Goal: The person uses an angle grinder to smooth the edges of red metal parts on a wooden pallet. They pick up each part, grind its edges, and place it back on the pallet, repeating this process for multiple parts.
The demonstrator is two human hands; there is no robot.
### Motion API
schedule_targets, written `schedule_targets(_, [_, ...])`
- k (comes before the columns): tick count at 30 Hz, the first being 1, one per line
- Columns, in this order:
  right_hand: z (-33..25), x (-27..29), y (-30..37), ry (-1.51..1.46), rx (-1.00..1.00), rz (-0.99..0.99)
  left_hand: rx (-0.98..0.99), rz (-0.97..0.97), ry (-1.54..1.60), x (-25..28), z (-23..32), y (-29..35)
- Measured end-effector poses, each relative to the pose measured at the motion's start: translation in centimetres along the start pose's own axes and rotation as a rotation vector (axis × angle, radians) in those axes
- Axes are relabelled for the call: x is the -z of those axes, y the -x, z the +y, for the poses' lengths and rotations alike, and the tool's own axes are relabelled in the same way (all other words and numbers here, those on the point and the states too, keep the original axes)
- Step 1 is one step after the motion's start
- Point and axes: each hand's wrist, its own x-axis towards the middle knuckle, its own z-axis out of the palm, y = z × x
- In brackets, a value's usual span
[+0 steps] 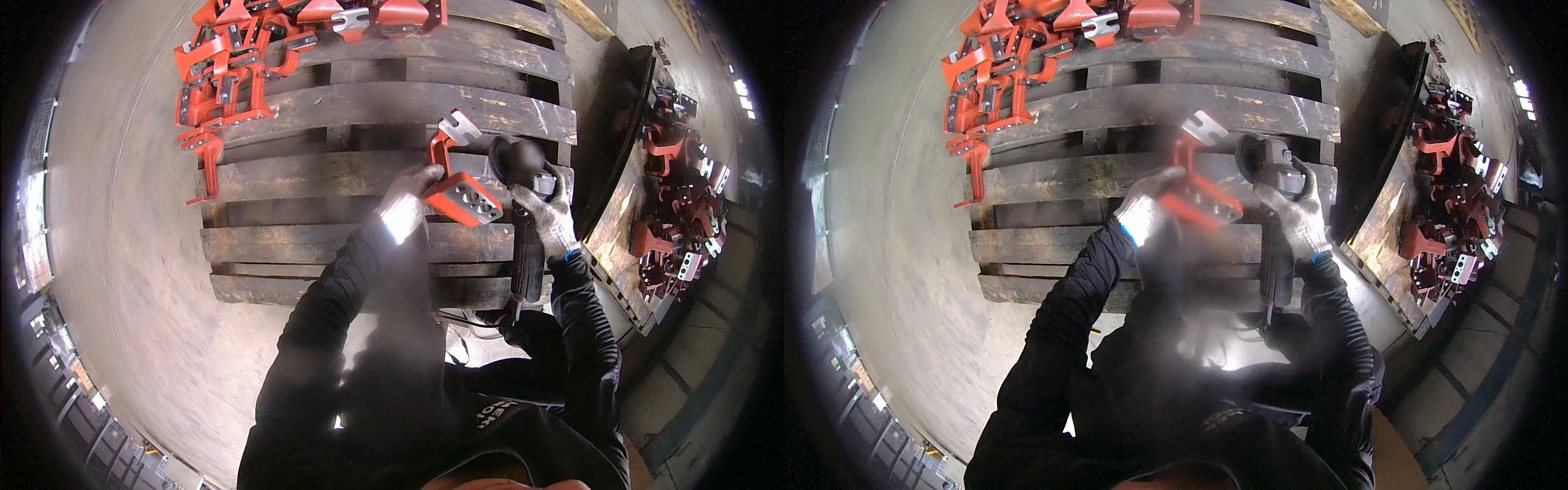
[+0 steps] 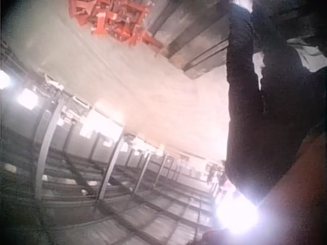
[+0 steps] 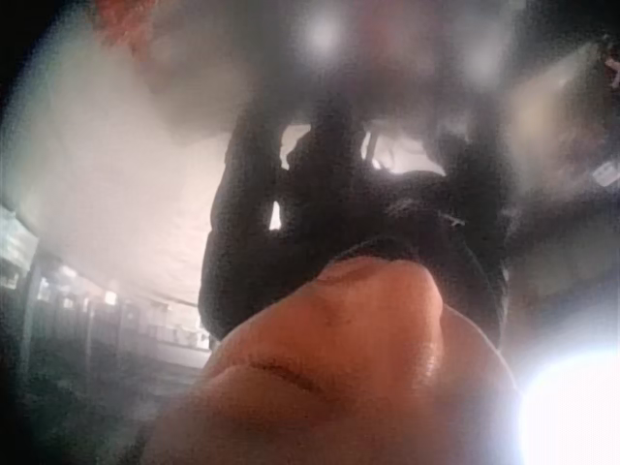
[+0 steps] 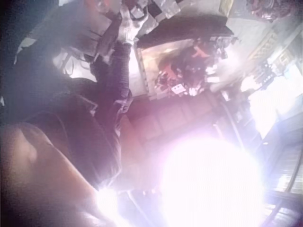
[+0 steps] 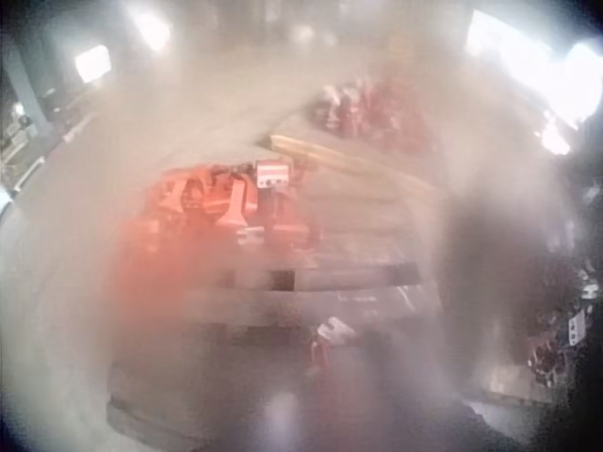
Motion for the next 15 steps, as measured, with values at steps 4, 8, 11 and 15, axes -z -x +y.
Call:
schedule_targets(4, [-2.9,-1.8,-0.2,0.052,-0.081,0.069,-0.079,-0.044,0.288,-0.4,-2.7,-1.0])
schedule_targets(8, [-0.4,-2.9,-1.0,0.519,0.25,0.091,-0.066,-0.191,0.662,-1.2,-4.5,-2.5])
schedule_targets(11, [4.3,-2.6,-2.2,0.398,0.2,0.058,-0.027,-0.234,0.693,-1.6,-6.0,-3.7])
schedule_targets(15, [-0.1,-3.6,-1.8,0.527,0.268,-0.032,0.045,-0.336,0.7,-1.1,-6.8,-3.5])
